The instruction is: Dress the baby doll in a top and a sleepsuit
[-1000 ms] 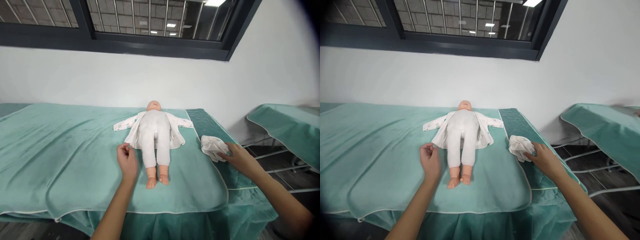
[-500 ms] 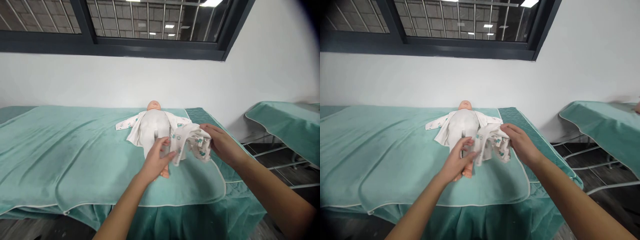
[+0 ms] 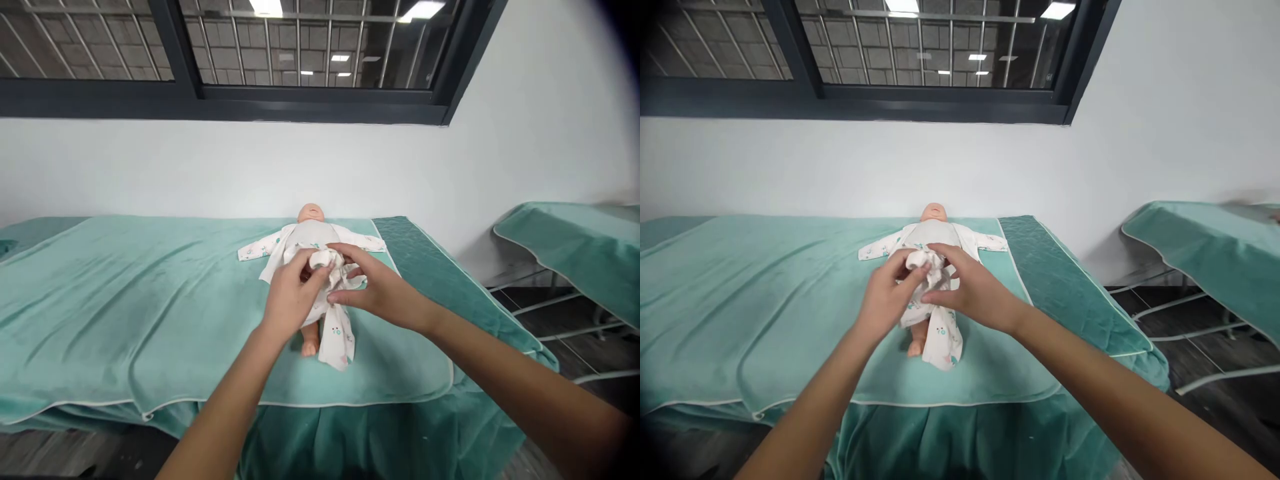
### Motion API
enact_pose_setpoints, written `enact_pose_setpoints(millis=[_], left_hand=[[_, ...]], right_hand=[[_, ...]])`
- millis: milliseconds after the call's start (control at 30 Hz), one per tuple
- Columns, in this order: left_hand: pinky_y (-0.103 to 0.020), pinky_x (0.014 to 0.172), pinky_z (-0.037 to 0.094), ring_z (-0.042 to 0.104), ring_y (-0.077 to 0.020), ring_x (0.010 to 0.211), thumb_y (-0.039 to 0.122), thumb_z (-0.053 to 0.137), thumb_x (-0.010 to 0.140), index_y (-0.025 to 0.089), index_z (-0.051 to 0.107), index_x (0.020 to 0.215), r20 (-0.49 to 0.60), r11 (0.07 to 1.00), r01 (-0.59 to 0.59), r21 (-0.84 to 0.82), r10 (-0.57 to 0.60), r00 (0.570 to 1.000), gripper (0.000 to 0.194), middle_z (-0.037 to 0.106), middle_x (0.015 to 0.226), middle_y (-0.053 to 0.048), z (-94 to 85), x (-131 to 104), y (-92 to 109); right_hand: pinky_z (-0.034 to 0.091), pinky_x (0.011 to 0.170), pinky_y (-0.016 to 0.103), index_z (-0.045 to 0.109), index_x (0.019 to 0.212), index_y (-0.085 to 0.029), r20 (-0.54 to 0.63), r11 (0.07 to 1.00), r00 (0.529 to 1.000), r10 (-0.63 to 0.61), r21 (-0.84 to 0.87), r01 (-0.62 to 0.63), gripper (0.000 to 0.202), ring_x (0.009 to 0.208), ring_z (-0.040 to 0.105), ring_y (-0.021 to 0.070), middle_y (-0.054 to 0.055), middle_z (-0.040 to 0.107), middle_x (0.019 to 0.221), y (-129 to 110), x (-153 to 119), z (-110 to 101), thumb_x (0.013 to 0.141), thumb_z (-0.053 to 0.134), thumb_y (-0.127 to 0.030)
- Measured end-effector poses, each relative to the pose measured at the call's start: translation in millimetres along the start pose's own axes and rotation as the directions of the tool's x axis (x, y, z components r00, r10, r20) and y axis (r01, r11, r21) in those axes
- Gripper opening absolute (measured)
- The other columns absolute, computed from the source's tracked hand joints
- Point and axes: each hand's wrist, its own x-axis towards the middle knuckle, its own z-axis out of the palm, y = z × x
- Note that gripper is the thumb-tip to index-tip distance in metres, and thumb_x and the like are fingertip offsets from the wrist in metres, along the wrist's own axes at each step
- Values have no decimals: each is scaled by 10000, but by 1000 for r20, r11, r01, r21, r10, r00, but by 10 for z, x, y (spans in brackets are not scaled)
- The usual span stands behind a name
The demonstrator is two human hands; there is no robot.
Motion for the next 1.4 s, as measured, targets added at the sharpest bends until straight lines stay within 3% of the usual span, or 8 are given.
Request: enact_pose_setpoints(millis=[233, 400, 733, 867, 967, 1067, 1167, 1400], left_hand=[[-240, 534, 307, 459, -114, 571, 549, 573, 859, 192, 534, 694, 1, 984, -37, 172, 38, 999, 396, 521, 596, 37, -328, 240, 538], [-254, 520, 290, 428, -122, 570, 566, 577, 845, 185, 506, 618, -179, 960, -64, 273, 117, 977, 449, 457, 545, 27, -573, 321, 785], [-300, 723, 479, 582, -174, 894, 283, 641, 833, 250, 574, 1033, -394, 956, -229, 182, 284, 874, 213, 621, 1040, -40, -982, 295, 990], [-305, 809, 473, 572, -185, 994, 364, 629, 859, 227, 589, 1015, -121, 903, -394, 173, 417, 901, 211, 629, 1098, -40, -798, 87, 1234], [-296, 709, 457, 578, -173, 831, 506, 598, 867, 205, 606, 944, 286, 926, -349, 146, 298, 911, 311, 647, 923, -19, -693, -14, 1242], [-288, 640, 423, 555, -169, 745, 562, 617, 834, 200, 613, 862, 467, 942, -263, 208, 140, 873, 364, 628, 814, -1, -720, -36, 1122], [-289, 690, 435, 571, -175, 791, 510, 630, 839, 196, 636, 844, 487, 961, -219, 171, 110, 866, 314, 646, 851, -4, -804, -26, 1009], [-261, 683, 439, 574, -155, 756, 423, 664, 828, 184, 661, 843, 176, 982, -146, -123, 166, 970, 240, 660, 829, -26, -674, 12, 907]], right_hand=[[474, 711, 307, 578, 1151, -250, -128, 988, 992, -11, -156, -9, 295, 853, 604, 184, 17, 665, 1008, -367, 195, -21, 859, 599, -286], [408, 586, 257, 640, 1101, -247, -283, 987, 958, -57, -162, 10, 311, 684, 555, 135, -15, 635, 825, -585, 301, -256, 824, 533, -155], [504, 553, 257, 721, 1082, -216, -214, 943, 976, -25, 319, 94, 280, 653, 586, 116, 15, 674, 857, -1056, 360, -712, 823, 630, -159], [541, 616, 261, 697, 1155, -240, -180, 925, 981, -77, 353, 137, 342, 699, 618, 119, -8, 676, 839, -1195, 404, -685, 835, 617, -149], [544, 628, 261, 691, 1191, -270, -179, 941, 980, -91, 306, 143, 381, 704, 622, 119, -19, 680, 817, -1258, 402, -677, 844, 590, -150], [550, 643, 295, 721, 1153, -260, -205, 977, 976, -70, 184, 109, 353, 720, 628, 139, 4, 716, 902, -1199, 379, -726, 841, 585, -165], [558, 706, 338, 764, 1058, -234, -240, 999, 970, -42, 15, 47, 284, 786, 639, 176, 36, 735, 977, -1026, 340, -769, 834, 592, -203], [431, 1033, 411, 757, 969, -297, -28, 989, 991, -131, -72, 128, 181, 1201, 554, 219, 5, 610, 1296, -784, 173, -462, 880, 601, -321]])
